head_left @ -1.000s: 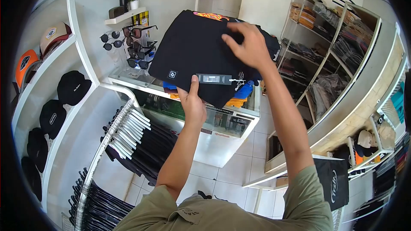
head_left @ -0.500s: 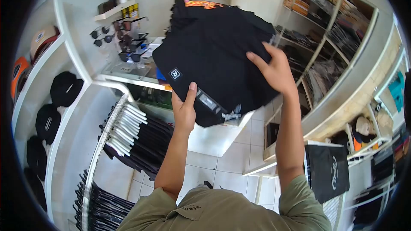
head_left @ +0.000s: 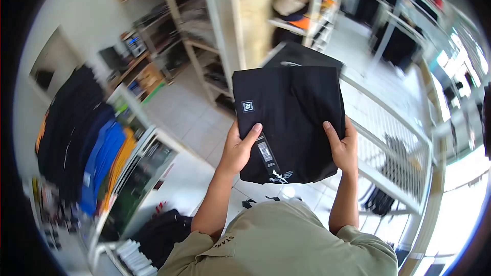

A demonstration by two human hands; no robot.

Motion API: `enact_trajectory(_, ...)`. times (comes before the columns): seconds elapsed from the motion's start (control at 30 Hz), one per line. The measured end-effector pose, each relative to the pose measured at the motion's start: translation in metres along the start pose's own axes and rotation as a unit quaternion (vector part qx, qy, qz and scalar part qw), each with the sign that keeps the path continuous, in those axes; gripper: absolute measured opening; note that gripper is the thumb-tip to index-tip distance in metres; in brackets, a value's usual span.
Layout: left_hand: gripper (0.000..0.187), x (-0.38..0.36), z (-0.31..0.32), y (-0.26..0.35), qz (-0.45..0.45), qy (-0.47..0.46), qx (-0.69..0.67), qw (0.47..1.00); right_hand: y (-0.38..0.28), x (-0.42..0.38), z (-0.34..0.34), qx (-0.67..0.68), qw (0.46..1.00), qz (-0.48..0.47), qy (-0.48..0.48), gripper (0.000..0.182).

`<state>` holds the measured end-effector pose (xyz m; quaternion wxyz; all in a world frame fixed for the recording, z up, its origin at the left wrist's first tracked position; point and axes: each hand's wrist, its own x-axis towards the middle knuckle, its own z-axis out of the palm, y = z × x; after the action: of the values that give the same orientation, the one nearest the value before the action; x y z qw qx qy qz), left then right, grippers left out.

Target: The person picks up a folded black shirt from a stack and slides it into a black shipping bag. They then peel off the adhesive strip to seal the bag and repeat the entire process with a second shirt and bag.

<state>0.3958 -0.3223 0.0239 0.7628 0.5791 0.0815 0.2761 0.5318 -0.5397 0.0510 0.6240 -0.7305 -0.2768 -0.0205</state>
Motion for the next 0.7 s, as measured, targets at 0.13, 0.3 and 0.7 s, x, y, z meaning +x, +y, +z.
enact_trajectory(0.13,0.037,0.023,0.100,-0.060,-0.094,-0.123,0.030,0.988,0.043,-0.038,-0.106,-0.042,0.989,0.043,0.136,0.029)
enact_trajectory(0.3,0.038,0.025,0.235,-0.123,-0.212,-0.245,0.013,0.946,0.078,-0.088,-0.230,-0.107,0.951,0.130,0.259,0.037)
enact_trajectory(0.7,0.066,0.047,0.425,-0.211,-0.220,-0.380,0.062,0.897,0.154,-0.075,-0.462,-0.407,0.831,0.273,0.262,0.061)
